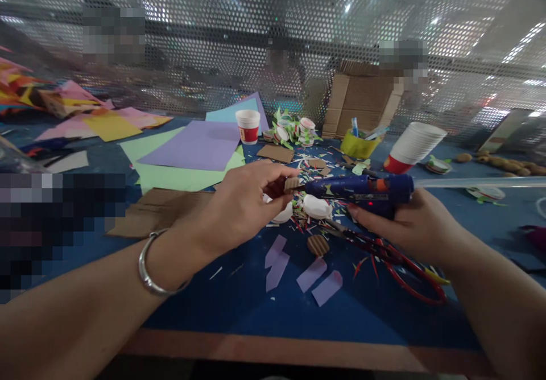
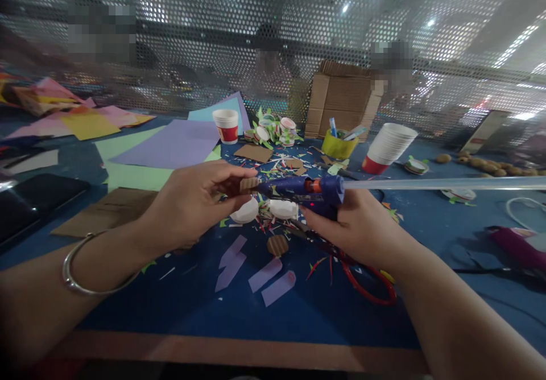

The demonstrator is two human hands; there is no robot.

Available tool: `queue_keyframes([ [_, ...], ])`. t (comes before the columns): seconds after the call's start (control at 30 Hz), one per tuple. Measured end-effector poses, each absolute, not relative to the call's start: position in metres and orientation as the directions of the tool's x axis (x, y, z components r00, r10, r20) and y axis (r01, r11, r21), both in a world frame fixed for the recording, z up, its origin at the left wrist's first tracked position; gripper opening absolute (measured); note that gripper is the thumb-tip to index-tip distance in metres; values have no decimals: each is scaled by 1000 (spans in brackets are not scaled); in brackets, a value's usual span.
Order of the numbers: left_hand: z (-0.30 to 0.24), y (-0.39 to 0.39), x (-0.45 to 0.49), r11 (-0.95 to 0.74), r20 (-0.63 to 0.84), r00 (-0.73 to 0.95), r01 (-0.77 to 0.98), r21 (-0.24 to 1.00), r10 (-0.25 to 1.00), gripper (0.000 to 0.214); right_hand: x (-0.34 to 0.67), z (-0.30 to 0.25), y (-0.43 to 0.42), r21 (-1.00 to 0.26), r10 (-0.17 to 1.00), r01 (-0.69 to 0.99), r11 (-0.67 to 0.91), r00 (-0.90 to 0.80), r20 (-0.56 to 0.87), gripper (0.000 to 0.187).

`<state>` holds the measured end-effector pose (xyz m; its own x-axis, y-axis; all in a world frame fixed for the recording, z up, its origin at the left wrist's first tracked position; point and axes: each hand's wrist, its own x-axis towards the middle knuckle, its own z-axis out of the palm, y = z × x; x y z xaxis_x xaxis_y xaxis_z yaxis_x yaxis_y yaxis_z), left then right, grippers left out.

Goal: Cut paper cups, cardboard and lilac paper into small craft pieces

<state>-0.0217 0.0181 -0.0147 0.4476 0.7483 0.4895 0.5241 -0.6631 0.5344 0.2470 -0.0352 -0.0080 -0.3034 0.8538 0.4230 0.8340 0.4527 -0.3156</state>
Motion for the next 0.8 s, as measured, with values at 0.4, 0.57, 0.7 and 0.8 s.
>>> queue_keyframes([
  [0.4,-21,19,-20,-576,444,377,409,708,813,31,241,-2,-36,-327,837,804,497,-344,426,23],
  [0.57,-17,17,-22,-494,380,348,344,799,857,37,249,1,-28,-478,945,834,274,-142,294,28],
  [0.7,-13,18,-21,-372,278,373,211,904,885,44,259,2,-17,-591,978,795,135,-10,210,36],
  [0.8,-13,21,-20,-230,182,418,65,971,890,42,267,0,-11,-641,990,767,-15,104,100,49],
])
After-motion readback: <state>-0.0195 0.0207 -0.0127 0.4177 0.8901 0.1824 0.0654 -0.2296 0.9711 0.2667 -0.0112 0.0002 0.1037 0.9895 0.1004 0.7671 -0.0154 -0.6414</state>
